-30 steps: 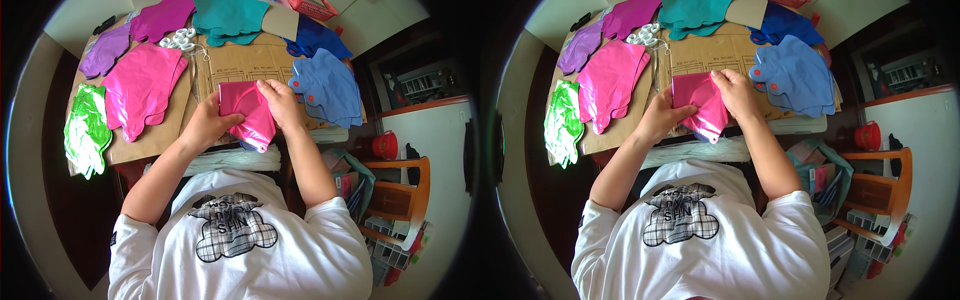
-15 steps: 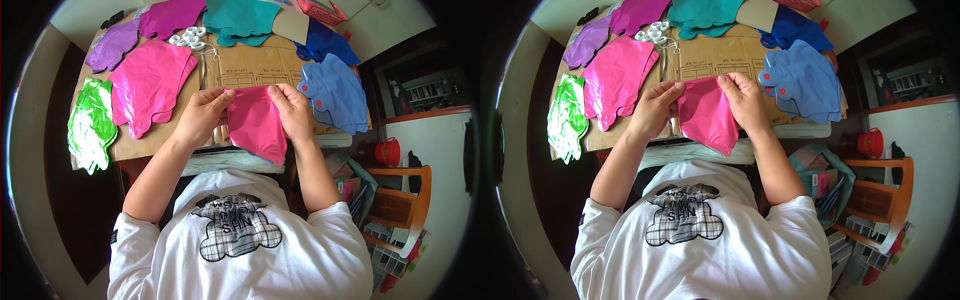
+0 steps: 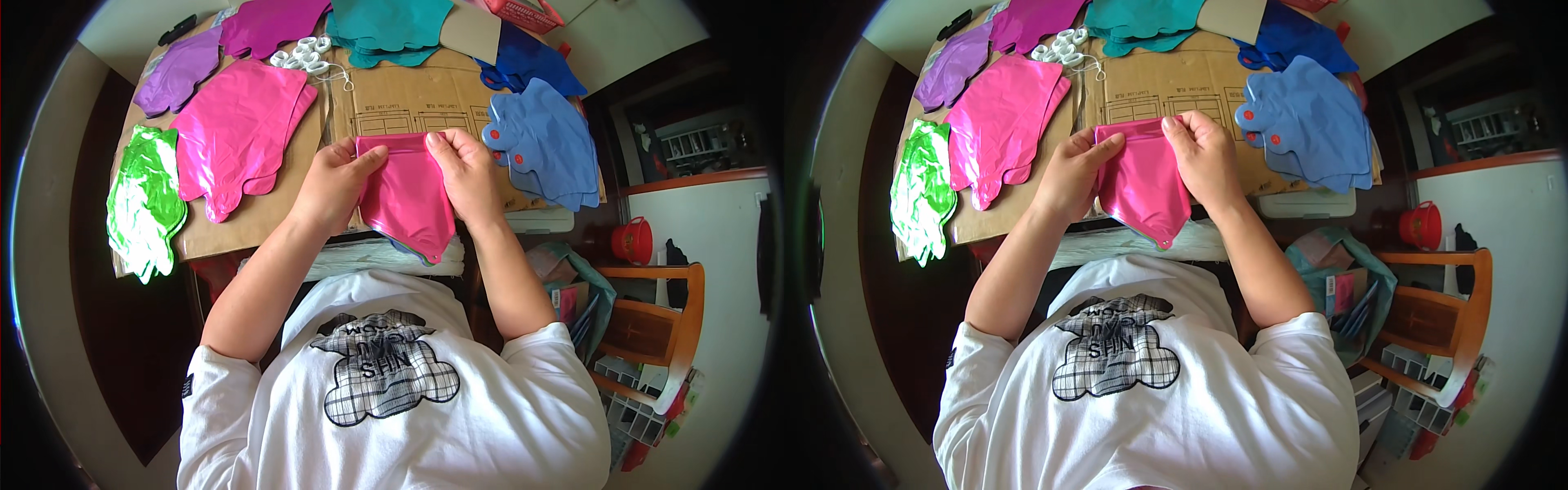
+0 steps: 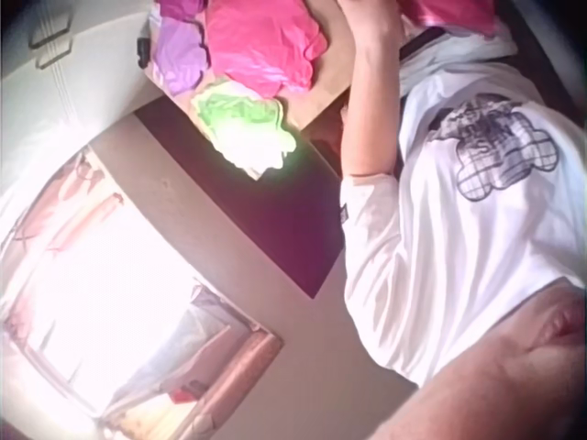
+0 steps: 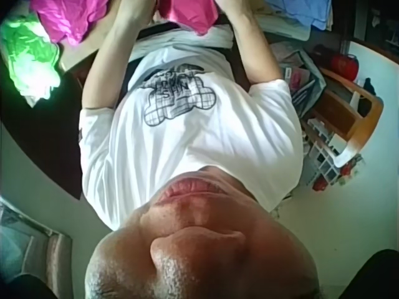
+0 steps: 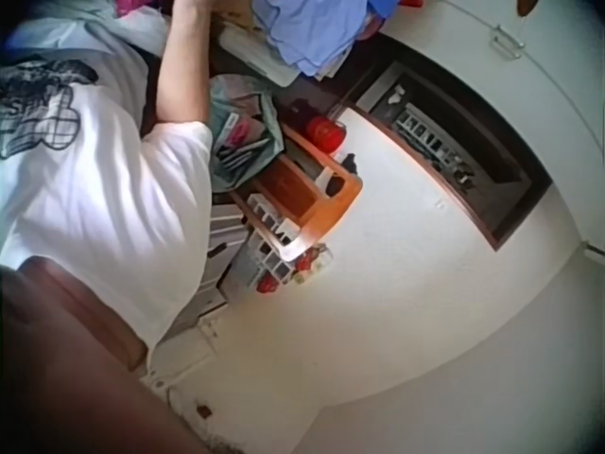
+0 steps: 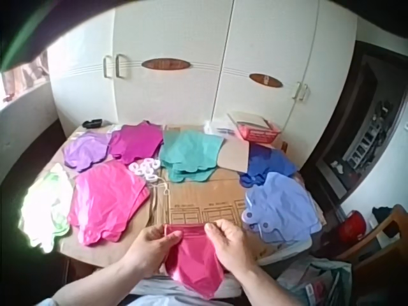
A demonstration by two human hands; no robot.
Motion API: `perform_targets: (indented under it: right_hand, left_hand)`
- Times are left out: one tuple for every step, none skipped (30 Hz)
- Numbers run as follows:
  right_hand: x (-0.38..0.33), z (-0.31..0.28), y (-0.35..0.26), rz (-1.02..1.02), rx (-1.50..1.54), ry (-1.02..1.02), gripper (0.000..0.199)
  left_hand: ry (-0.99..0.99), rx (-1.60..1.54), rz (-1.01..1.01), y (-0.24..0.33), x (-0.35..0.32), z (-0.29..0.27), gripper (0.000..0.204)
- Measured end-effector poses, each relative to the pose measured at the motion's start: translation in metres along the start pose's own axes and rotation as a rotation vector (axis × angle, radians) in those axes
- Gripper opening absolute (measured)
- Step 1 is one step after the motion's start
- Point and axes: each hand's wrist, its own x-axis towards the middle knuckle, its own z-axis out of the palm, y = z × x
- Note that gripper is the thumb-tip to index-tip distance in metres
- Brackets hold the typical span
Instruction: Folding colorful plastic sheets and inserting them into plastic bags with cardboard backing using wooden sticks to assist.
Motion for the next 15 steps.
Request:
perform_targets:
  right_hand:
    - [0.000,0.001,0.000,0.002,0.014,0.007,0.024]
    - [0.001,0.002,0.002,0.008,0.053,0.004,0.024]
    - [0.003,0.002,0.007,0.018,0.087,0.005,0.024]
    - [0.004,0.001,0.011,0.028,0.121,0.006,0.024]
    - [0.003,-0.002,0.016,0.023,0.180,0.011,0.023]
    - [0.003,-0.006,0.019,0.013,0.241,0.016,0.022]
    - [0.003,-0.005,0.012,0.002,0.306,0.012,0.022]
    - [-0.004,-0.026,-0.007,0.194,0.337,-0.143,0.024]
    - [-0.011,-0.035,-0.004,-0.006,0.115,-0.093,0.027]
    - [-0.014,-0.039,-0.001,-0.204,-0.108,-0.042,0.031]
    - [-0.015,-0.040,0.000,-0.433,-0.335,0.020,0.034]
    - [-0.015,-0.041,-0.001,-0.658,-0.565,0.081,0.037]
    - [-0.016,-0.041,-0.004,-0.798,-0.677,0.084,0.039]
    - [-0.016,-0.040,-0.006,-0.942,-0.783,0.102,0.041]
    - [-0.016,-0.036,-0.011,-1.003,-0.768,0.059,0.042]
  left_hand:
    - [0.004,-0.022,0.006,-0.002,0.002,-0.002,0.026]
    - [0.008,-0.043,0.013,-0.002,0.003,-0.003,0.026]
    - [0.002,-0.044,0.028,-0.003,0.003,-0.002,0.027]
    - [0.009,-0.049,0.030,-0.004,0.003,-0.001,0.026]
    - [0.016,-0.054,0.033,-0.005,0.004,-0.002,0.026]
    - [0.023,-0.056,0.039,-0.005,0.005,-0.002,0.025]
    - [0.017,-0.097,0.050,-0.003,0.006,-0.007,0.024]
    - [0.004,-0.129,0.030,0.001,0.004,-0.012,0.024]
    - [-0.016,-0.161,0.006,0.006,0.003,-0.014,0.024]
    - [-0.036,-0.194,-0.017,0.010,0.002,-0.014,0.024]
    - [-0.024,-0.188,-0.046,0.013,0.001,-0.011,0.024]
    - [-0.029,-0.209,-0.085,0.013,0.000,-0.009,0.023]
    - [-0.034,-0.230,-0.124,0.013,0.000,-0.005,0.022]
    - [-0.039,-0.251,-0.163,0.012,0.000,-0.002,0.021]
    - [-0.047,-0.254,-0.203,0.008,0.002,-0.004,0.023]
